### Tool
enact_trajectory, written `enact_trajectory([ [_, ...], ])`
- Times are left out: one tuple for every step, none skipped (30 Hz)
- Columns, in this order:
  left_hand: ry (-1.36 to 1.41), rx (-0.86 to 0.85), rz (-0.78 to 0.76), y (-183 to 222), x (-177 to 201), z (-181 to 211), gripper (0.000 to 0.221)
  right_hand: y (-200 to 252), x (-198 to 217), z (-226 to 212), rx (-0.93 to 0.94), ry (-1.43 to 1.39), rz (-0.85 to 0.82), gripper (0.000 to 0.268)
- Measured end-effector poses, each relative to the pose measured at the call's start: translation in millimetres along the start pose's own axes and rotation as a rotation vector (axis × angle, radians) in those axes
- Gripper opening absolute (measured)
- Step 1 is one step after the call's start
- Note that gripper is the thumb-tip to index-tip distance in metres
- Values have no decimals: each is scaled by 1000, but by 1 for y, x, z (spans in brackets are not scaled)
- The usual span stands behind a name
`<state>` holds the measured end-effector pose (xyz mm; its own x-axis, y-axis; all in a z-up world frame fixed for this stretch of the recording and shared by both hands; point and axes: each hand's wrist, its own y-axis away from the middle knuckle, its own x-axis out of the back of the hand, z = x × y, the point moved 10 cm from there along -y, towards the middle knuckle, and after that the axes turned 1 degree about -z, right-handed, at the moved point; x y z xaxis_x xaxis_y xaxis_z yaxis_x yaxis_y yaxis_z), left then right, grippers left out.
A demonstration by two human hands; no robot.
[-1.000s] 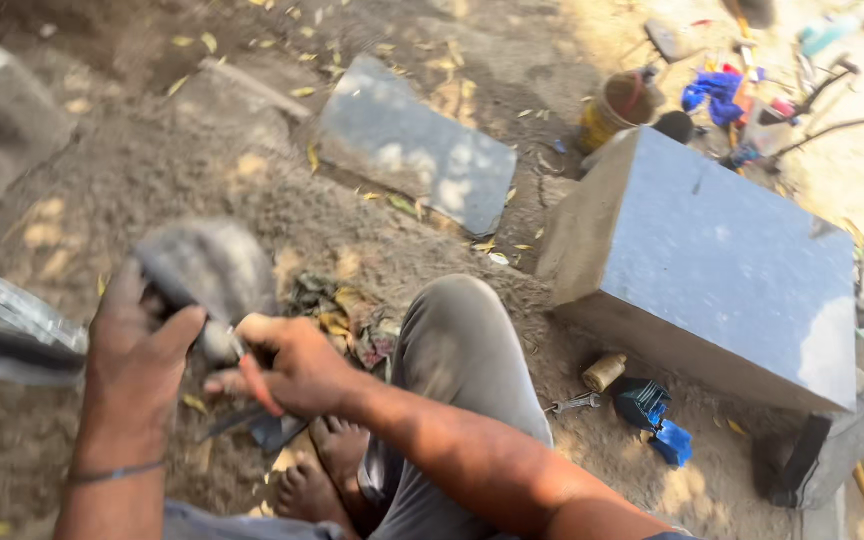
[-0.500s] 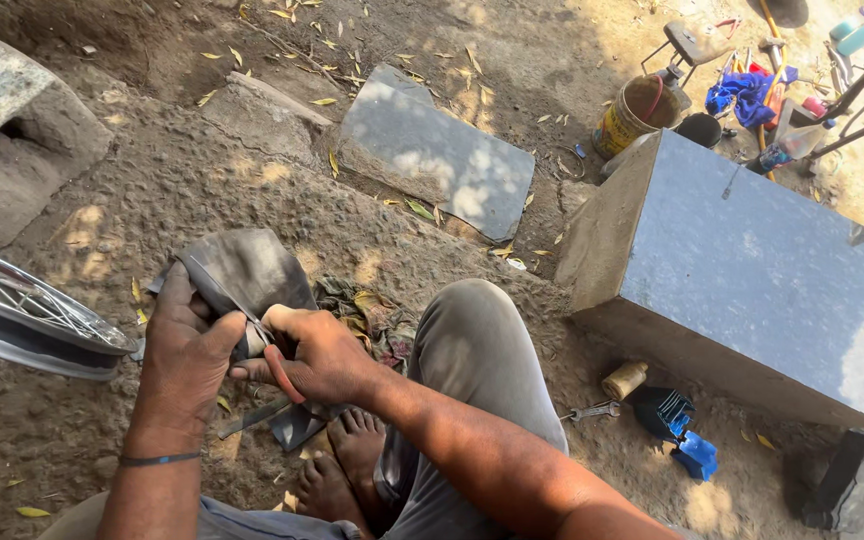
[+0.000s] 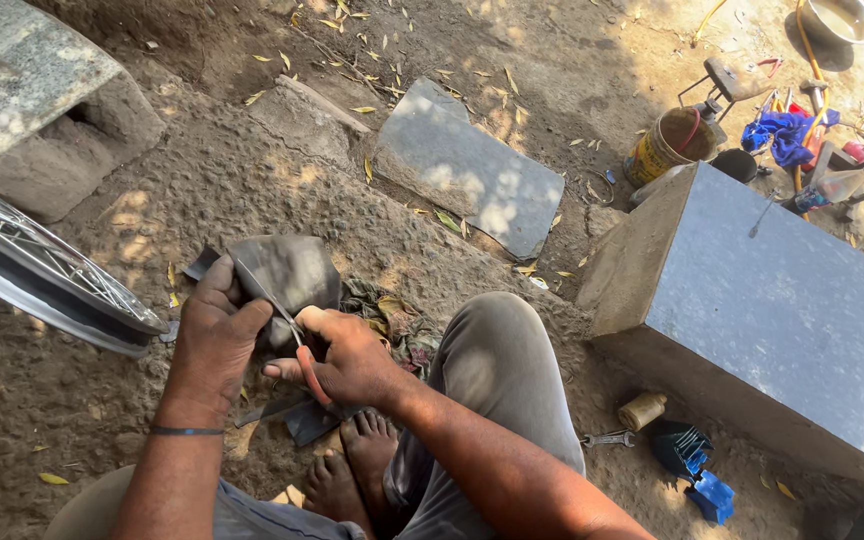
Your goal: The person cuts several strips and patches from a rubber inner tube using a pair of scissors.
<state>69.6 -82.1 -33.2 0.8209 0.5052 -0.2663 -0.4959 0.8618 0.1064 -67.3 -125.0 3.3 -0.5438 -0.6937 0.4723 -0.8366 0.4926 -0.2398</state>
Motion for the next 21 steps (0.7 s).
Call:
enact_trajectory([
  [-17, 16, -8, 0, -2, -2, 60, -1, 3, -5, 63, 40, 17, 46],
  [-14, -19, -21, 2, -5, 0, 58, 0, 1, 2, 6, -38, -19, 46],
  [-11, -53, -34, 4, -7, 3, 57, 2, -4, 8, -51, -116, -56, 46],
  [-9, -91, -50, 5, -10, 8, 55, 2, -7, 14, -105, -191, -88, 46],
  [4, -88, -49, 6, -10, 9, 57, 3, -7, 16, -122, -155, -93, 46],
  [18, -88, -55, 5, -13, 12, 58, 2, -6, 18, -139, -116, -90, 47],
  [31, -88, -62, 3, -17, 15, 59, 1, -4, 21, -156, -76, -86, 47],
  [48, -96, -99, 3, -22, 19, 62, -1, 0, 11, -57, -20, -36, 48],
  [65, -104, -135, 3, -27, 21, 65, -2, 5, 3, 42, 36, 14, 49],
  [84, -109, -163, 6, -30, 23, 69, 0, 6, -6, 141, 89, 54, 49],
  [53, -90, -134, 7, -28, 21, 65, 0, 2, 3, 59, 6, 23, 48],
  [21, -69, -104, 9, -25, 20, 62, 0, -3, 12, -24, -77, -8, 47],
  [-11, -48, -75, 11, -22, 18, 59, 2, -8, 20, -107, -160, -41, 46],
  [-24, -54, -85, 10, -24, 19, 60, 2, -5, 21, -101, -169, -41, 46],
  [-37, -61, -95, 10, -26, 20, 61, 2, -2, 21, -95, -179, -40, 46],
  [-51, -71, -99, 10, -26, 20, 62, 2, -2, 19, -83, -189, -46, 46],
  [-37, -62, -112, 9, -28, 17, 60, -1, 1, 16, -42, -121, -40, 46],
  [-25, -46, -122, 10, -27, 13, 58, -2, 1, 13, -6, -59, -37, 47],
  [-13, -30, -132, 11, -27, 9, 56, -2, 0, 8, 31, 2, -34, 47],
  [-39, -26, -105, 10, -22, 6, 54, -2, -3, 15, -40, -73, -45, 47],
  [-64, -21, -78, 10, -17, 4, 52, 0, -7, 20, -111, -148, -57, 47],
])
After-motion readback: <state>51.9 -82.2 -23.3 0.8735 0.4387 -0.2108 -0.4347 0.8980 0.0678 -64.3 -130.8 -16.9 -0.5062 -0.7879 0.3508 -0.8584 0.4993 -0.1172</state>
